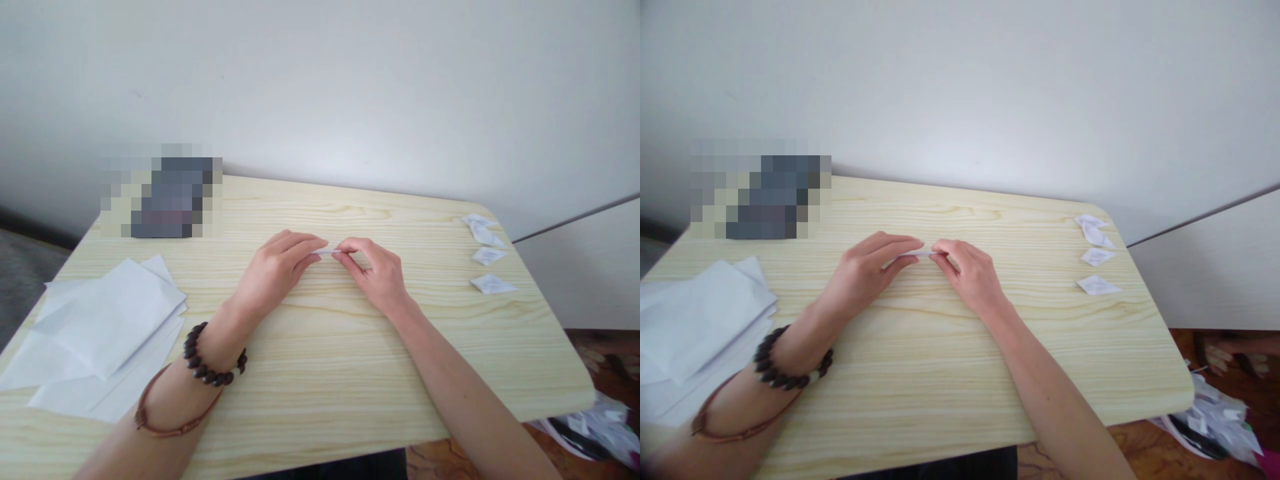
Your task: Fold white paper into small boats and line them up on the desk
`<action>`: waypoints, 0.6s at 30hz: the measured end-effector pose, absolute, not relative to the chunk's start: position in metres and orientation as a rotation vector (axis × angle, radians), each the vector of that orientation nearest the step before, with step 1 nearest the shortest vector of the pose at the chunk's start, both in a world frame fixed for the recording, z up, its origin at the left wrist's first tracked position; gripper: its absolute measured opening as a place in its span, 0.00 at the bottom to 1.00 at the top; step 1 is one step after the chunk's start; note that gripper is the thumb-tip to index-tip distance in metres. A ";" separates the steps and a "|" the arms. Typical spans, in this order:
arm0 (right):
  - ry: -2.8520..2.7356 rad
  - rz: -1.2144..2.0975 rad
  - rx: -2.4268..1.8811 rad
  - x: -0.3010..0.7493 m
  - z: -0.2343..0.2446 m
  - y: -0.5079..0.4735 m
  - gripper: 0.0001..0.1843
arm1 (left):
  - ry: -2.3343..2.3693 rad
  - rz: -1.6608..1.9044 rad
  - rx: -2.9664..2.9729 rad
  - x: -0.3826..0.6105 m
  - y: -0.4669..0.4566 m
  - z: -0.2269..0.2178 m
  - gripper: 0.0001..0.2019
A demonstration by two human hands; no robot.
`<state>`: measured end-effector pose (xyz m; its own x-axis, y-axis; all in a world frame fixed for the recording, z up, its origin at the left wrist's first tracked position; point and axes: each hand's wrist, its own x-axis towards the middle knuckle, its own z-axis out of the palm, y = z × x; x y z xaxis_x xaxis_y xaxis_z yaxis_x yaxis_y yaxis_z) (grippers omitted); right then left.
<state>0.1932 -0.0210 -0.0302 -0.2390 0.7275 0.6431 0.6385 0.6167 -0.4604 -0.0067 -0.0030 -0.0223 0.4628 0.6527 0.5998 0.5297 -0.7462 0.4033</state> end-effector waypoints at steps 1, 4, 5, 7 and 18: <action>-1.930 0.120 -1.082 0.193 -0.031 -0.021 0.07 | 1.034 1.132 2.564 -0.007 -0.003 -0.022 0.08; -1.901 0.134 -1.088 0.192 -0.031 -0.021 0.10 | 1.026 1.092 2.583 -0.008 -0.003 -0.022 0.07; -1.901 0.148 -1.097 0.192 -0.030 -0.021 0.09 | 1.025 1.093 2.582 -0.008 -0.003 -0.021 0.07; -1.899 0.180 -1.111 0.193 -0.029 -0.021 0.05 | 1.030 1.093 2.576 -0.007 -0.004 -0.020 0.07; -1.872 0.263 -1.102 0.190 -0.026 -0.025 0.01 | 1.031 1.059 2.406 -0.005 -0.010 -0.013 0.08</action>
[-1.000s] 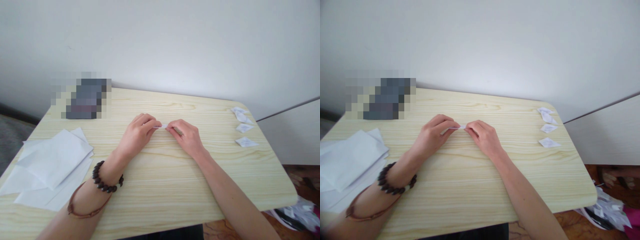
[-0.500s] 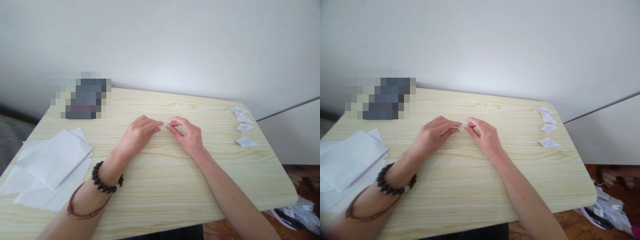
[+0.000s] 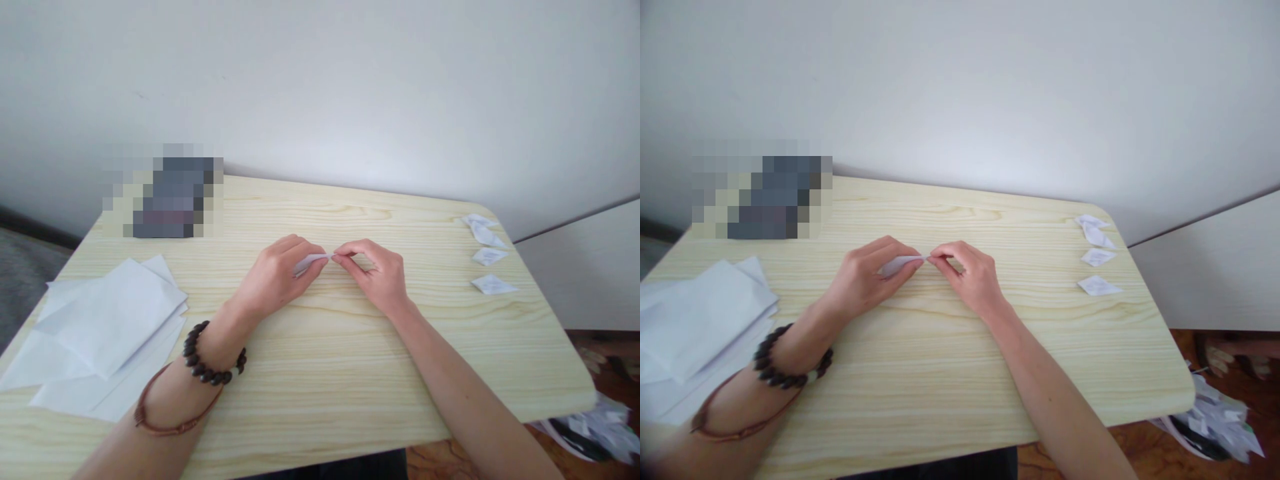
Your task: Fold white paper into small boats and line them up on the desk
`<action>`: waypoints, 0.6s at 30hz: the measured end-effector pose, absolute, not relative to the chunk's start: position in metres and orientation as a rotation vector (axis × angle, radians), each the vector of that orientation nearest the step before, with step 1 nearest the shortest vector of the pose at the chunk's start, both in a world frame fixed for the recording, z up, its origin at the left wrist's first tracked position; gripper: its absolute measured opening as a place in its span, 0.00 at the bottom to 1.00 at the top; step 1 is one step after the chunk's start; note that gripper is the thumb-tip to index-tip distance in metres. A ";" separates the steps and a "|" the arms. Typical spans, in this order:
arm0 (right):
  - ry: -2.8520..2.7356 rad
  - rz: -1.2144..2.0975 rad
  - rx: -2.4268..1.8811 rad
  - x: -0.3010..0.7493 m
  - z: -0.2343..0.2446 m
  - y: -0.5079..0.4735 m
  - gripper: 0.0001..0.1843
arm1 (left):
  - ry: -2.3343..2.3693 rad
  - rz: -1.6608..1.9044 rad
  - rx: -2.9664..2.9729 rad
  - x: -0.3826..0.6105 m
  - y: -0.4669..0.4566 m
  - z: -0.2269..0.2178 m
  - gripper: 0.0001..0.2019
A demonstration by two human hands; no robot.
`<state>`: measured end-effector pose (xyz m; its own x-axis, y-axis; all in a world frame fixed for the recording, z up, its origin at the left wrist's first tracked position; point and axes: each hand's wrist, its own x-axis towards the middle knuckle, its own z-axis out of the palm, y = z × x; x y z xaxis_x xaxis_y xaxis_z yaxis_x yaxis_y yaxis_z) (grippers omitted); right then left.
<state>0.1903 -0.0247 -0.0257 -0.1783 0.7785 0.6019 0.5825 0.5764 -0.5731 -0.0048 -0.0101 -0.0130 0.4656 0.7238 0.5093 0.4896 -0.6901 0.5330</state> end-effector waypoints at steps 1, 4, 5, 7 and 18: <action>-1.868 0.268 -1.092 0.191 -0.026 -0.025 0.00 | 1.042 1.050 2.353 -0.005 -0.011 -0.013 0.08; -1.888 0.296 -1.033 0.192 -0.025 -0.025 0.01 | 1.069 0.995 2.167 -0.004 -0.012 -0.010 0.09; -1.903 0.302 -1.007 0.192 -0.025 -0.025 0.02 | 1.070 0.962 2.113 -0.004 -0.012 -0.009 0.09; -1.930 0.300 -0.958 0.193 -0.025 -0.025 0.03 | 1.073 0.888 2.022 -0.004 -0.012 -0.007 0.10; -1.992 0.261 -0.797 0.192 -0.025 -0.025 0.04 | 1.043 0.788 1.568 -0.003 -0.011 0.003 0.11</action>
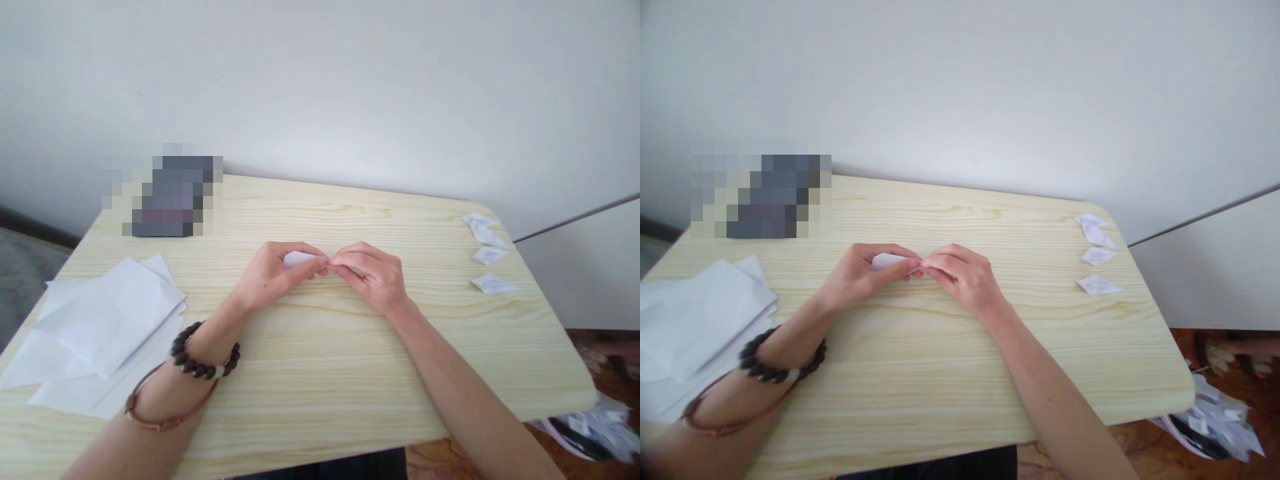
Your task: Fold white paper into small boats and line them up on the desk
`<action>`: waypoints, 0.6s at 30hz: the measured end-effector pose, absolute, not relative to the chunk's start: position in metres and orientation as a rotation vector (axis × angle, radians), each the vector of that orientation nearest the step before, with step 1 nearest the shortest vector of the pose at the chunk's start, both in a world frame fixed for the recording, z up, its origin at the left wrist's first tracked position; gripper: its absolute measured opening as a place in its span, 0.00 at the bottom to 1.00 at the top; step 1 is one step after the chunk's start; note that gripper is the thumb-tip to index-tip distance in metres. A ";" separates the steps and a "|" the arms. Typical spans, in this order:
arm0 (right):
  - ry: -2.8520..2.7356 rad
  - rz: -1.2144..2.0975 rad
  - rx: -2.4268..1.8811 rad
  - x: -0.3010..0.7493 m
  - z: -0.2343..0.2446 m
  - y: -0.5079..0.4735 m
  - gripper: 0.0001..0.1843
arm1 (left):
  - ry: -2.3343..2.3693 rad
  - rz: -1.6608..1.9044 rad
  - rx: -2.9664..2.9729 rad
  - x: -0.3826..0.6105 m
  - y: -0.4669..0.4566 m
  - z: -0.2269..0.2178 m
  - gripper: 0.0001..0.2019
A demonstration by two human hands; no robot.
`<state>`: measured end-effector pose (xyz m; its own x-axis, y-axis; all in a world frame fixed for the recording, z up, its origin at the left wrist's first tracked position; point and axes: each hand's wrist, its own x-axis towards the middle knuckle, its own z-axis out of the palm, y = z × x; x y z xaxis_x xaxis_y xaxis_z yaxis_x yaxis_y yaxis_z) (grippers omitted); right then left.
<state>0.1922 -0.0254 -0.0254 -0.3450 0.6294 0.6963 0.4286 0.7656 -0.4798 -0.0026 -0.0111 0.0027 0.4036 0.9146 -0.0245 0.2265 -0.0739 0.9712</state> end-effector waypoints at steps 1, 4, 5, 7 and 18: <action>-1.981 0.289 -0.795 0.192 -0.025 -0.026 0.04 | 1.052 0.780 1.560 -0.003 -0.011 0.003 0.12; -1.890 0.467 -0.883 0.191 -0.023 -0.028 0.03 | 1.091 0.782 1.567 -0.003 -0.010 0.002 0.12; -1.846 0.545 -0.934 0.191 -0.023 -0.028 0.03 | 1.101 0.786 1.581 -0.004 -0.011 0.001 0.12; -1.762 0.706 -1.031 0.191 -0.023 -0.028 0.04 | 1.113 0.795 1.624 -0.004 -0.011 0.000 0.12; -1.814 0.971 -1.156 0.191 -0.020 -0.027 0.10 | 1.069 0.854 1.777 -0.002 -0.012 -0.004 0.10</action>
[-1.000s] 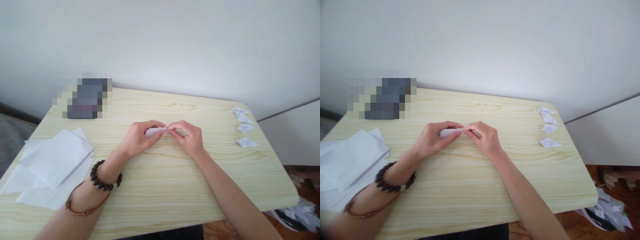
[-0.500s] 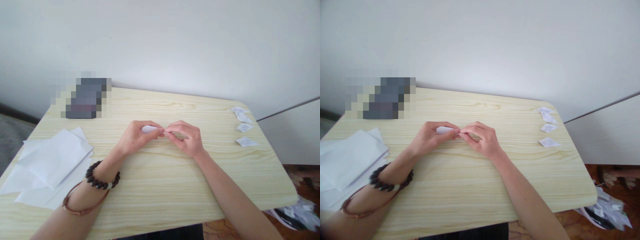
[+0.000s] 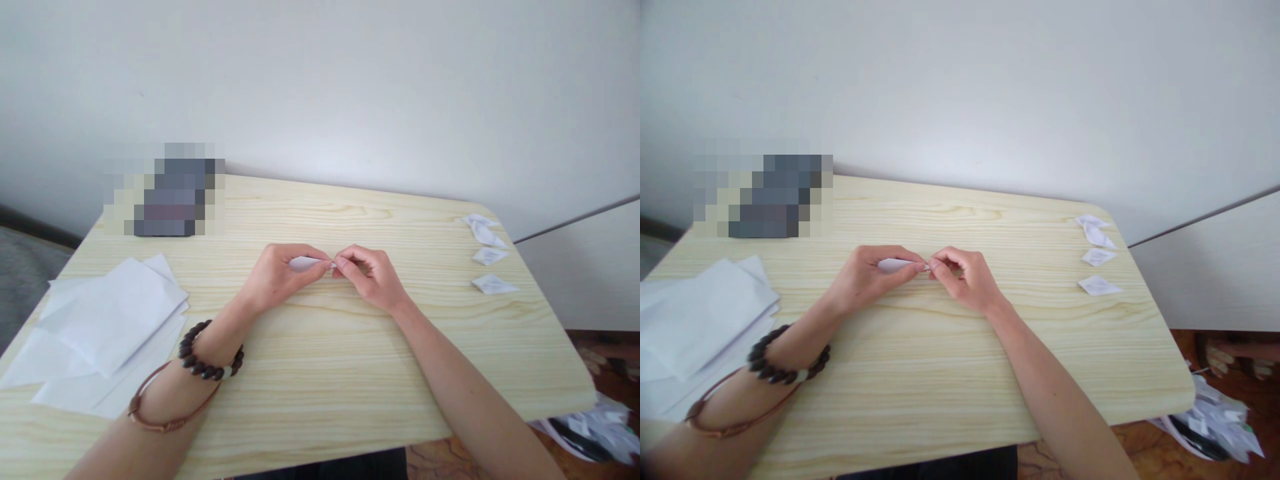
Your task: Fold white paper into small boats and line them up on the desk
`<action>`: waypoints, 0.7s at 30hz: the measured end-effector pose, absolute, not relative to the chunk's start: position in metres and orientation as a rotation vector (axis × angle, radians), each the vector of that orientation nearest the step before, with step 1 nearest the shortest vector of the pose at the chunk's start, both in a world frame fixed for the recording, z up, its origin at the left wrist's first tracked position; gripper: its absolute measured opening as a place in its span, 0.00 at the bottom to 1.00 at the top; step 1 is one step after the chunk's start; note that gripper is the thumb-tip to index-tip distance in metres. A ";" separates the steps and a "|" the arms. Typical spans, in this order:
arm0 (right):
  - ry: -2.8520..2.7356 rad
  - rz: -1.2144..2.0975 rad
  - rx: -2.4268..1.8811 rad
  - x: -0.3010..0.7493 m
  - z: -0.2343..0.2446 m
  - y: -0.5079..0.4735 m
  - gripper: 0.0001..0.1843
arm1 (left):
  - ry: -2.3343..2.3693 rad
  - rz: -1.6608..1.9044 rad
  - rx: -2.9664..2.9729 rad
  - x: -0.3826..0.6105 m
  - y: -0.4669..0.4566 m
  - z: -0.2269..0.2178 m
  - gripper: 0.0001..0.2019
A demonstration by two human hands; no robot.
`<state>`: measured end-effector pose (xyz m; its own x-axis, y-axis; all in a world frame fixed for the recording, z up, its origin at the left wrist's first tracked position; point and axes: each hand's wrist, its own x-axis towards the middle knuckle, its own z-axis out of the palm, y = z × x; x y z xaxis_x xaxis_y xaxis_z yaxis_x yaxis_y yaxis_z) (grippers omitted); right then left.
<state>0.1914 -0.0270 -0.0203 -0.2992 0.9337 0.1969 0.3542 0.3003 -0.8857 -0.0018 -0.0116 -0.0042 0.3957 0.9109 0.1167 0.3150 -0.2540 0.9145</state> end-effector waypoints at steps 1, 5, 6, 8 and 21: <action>-1.819 0.970 -1.154 0.191 -0.020 -0.027 0.10 | 1.074 0.848 1.776 -0.002 -0.011 -0.004 0.10; -1.849 0.921 -1.156 0.191 -0.021 -0.027 0.10 | 1.141 0.785 1.756 -0.003 -0.011 -0.004 0.13; -1.866 0.892 -1.152 0.191 -0.022 -0.028 0.10 | 1.166 0.768 1.750 -0.003 -0.011 -0.004 0.13; -1.906 0.823 -1.148 0.191 -0.024 -0.028 0.10 | 1.205 0.746 1.746 -0.002 -0.010 -0.004 0.14; -1.992 0.747 -1.126 0.193 -0.028 -0.028 0.06 | 1.244 0.758 1.688 -0.002 -0.009 -0.001 0.14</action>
